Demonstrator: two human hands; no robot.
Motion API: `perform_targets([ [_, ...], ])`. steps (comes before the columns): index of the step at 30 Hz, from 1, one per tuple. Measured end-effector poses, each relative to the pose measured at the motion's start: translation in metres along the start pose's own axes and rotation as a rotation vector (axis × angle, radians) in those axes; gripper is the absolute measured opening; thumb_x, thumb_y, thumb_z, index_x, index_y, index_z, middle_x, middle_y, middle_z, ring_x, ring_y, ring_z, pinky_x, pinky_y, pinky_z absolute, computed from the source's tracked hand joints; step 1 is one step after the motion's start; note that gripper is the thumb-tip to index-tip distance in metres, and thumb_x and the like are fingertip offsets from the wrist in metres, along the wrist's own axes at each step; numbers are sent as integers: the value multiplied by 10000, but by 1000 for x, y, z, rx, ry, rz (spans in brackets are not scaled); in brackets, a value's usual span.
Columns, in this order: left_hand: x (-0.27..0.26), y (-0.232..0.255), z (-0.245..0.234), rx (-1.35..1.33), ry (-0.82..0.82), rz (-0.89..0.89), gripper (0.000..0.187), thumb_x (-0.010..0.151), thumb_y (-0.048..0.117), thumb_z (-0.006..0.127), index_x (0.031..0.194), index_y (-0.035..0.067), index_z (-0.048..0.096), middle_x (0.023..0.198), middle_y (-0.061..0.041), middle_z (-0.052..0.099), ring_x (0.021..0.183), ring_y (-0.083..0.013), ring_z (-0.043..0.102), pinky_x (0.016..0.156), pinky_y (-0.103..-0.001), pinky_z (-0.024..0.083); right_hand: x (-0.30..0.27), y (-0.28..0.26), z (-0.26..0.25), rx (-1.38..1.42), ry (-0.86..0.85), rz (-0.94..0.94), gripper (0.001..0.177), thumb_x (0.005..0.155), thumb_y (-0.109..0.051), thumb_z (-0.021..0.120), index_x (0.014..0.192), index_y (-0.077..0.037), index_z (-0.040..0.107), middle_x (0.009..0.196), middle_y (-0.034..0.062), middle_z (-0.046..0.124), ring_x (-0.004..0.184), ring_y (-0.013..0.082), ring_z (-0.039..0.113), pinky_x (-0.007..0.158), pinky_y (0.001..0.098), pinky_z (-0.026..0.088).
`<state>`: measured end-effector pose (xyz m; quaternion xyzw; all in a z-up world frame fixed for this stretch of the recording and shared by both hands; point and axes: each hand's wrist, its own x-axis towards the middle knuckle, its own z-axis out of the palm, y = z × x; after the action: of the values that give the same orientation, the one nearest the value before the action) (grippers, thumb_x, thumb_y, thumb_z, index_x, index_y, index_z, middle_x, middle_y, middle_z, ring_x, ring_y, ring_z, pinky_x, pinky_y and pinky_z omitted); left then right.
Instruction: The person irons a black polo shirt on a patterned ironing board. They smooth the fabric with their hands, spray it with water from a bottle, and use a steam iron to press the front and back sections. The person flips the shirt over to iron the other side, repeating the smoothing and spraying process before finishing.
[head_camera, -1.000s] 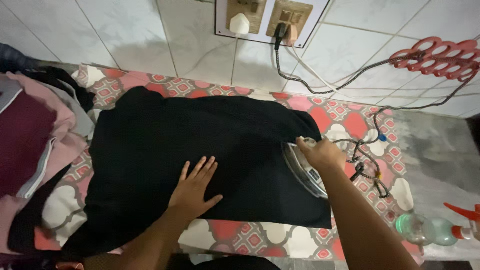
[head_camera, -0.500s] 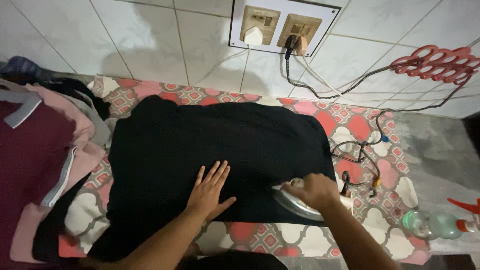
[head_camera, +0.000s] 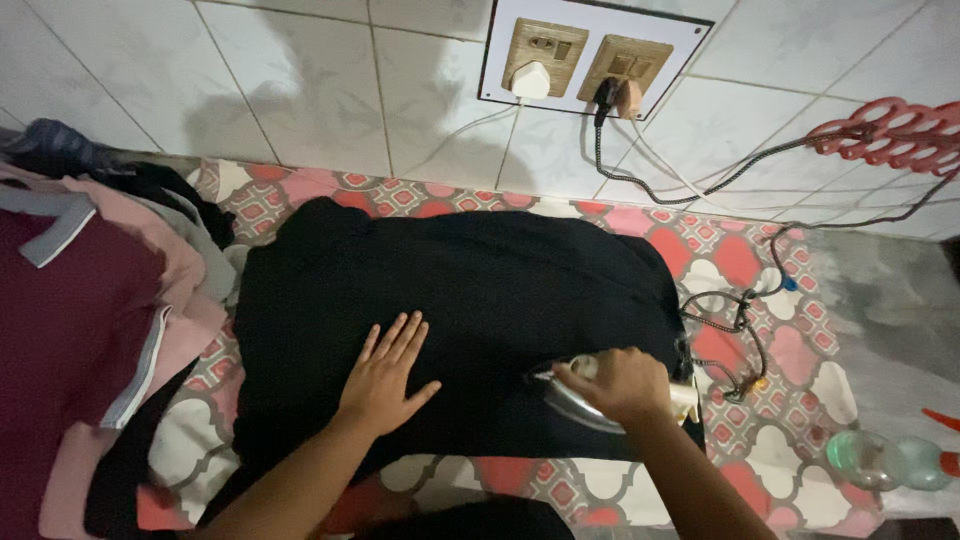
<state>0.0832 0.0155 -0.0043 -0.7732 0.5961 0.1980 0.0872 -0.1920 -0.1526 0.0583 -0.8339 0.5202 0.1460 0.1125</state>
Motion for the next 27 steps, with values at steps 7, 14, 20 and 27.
perform_targets([
  [7, -5, -4, -11, -95, 35, 48, 924, 936, 654, 492, 1616, 162, 106, 1712, 15, 36, 1563, -170, 1, 1273, -454, -8, 43, -11, -8, 30, 87, 43, 815, 840, -795, 469, 783, -61, 819, 813, 203, 755, 846, 383, 742, 776, 492, 573],
  [14, -5, -6, -15, -68, -30, 47, 914, 952, 648, 493, 1610, 143, 110, 1712, -12, 31, 1571, -192, -9, 1265, -472, -19, 78, -16, -12, 70, 106, 90, 786, 894, -758, 431, 823, -80, 823, 859, 212, 765, 900, 392, 748, 835, 507, 565],
  [20, -5, -4, -17, -41, -63, 26, 934, 949, 663, 483, 1623, 156, 80, 1714, 5, 7, 1574, -188, -17, 1274, -465, -15, 91, -23, -20, 103, 89, 134, 780, 904, -760, 437, 883, -89, 832, 945, 213, 773, 998, 399, 735, 891, 504, 561],
  [27, -5, 1, -18, 22, -88, -19, 946, 948, 661, 493, 1624, 156, 64, 1720, -7, -15, 1575, -195, -41, 1268, -469, -28, 77, -28, -17, 97, -5, 115, 776, 893, -758, 449, 973, -78, 814, 1020, 236, 759, 1043, 399, 724, 916, 505, 554],
])
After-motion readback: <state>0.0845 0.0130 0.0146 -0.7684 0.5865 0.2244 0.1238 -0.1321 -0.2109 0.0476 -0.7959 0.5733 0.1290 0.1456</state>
